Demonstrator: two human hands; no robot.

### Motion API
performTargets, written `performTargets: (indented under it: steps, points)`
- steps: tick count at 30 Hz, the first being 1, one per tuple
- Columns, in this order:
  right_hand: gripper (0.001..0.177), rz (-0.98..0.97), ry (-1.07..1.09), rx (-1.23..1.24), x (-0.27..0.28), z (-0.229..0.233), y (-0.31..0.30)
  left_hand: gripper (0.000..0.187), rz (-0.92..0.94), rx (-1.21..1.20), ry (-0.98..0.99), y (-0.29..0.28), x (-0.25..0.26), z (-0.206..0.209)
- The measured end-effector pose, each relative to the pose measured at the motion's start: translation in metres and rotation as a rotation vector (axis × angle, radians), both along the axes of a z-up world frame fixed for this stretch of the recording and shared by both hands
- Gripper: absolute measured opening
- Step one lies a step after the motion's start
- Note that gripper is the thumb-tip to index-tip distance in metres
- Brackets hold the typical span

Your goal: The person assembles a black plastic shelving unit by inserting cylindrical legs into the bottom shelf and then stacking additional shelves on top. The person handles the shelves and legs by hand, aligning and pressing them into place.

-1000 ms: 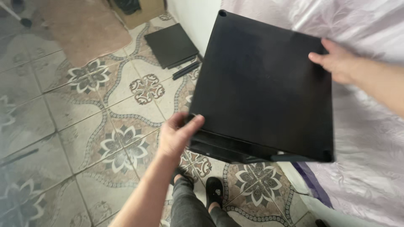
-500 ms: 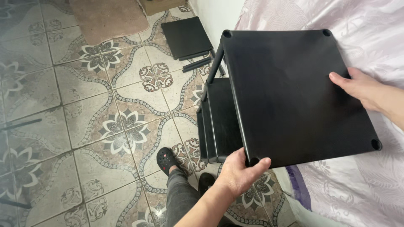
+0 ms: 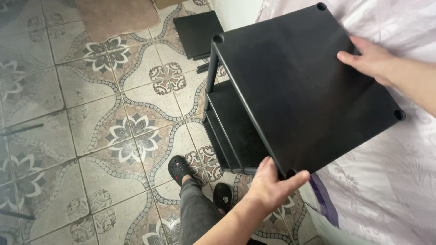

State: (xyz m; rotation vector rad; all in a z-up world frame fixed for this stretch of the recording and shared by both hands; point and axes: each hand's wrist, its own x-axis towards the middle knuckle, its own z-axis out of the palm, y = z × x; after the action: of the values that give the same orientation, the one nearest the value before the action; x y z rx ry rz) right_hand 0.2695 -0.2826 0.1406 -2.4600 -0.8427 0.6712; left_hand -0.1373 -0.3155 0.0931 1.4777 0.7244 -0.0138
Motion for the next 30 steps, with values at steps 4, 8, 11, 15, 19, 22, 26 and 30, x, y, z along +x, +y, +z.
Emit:
performTargets:
  steps: [4,8,11,15,19,22,26,30]
  points:
    - [0.073,0.225,-0.681,-0.091,-0.047,-0.001,-0.038,0.101,0.024,-0.202,0.015,0.014,-0.026,-0.016]
    - [0.065,0.591,-0.808,0.140,-0.170,-0.011,-0.065,0.087,0.206,-0.458,-0.247,0.032,-0.010,-0.035]
    - [0.058,0.768,-0.714,0.173,-0.236,-0.016,-0.052,0.066,0.348,-0.481,-0.412,0.044,0.013,-0.034]
    - [0.059,0.744,-0.682,0.130,-0.246,-0.013,-0.040,0.050,0.378,-0.453,-0.328,0.054,0.017,-0.028]
    - [0.064,0.759,-0.715,0.136,-0.237,-0.012,-0.043,0.048,0.396,-0.480,-0.290,0.055,0.030,-0.018]
    - [0.068,0.778,-0.721,0.100,-0.238,-0.018,-0.034,0.047,0.398,-0.542,-0.119,0.057,0.023,-0.008]
    - [0.071,0.777,-0.740,0.079,-0.235,-0.023,-0.034,0.052,0.287,-0.415,0.052,0.074,0.023,0.005]
    - [0.063,0.780,-0.725,0.099,-0.234,-0.022,-0.044,0.069,0.382,0.028,-0.100,0.092,0.007,0.021]
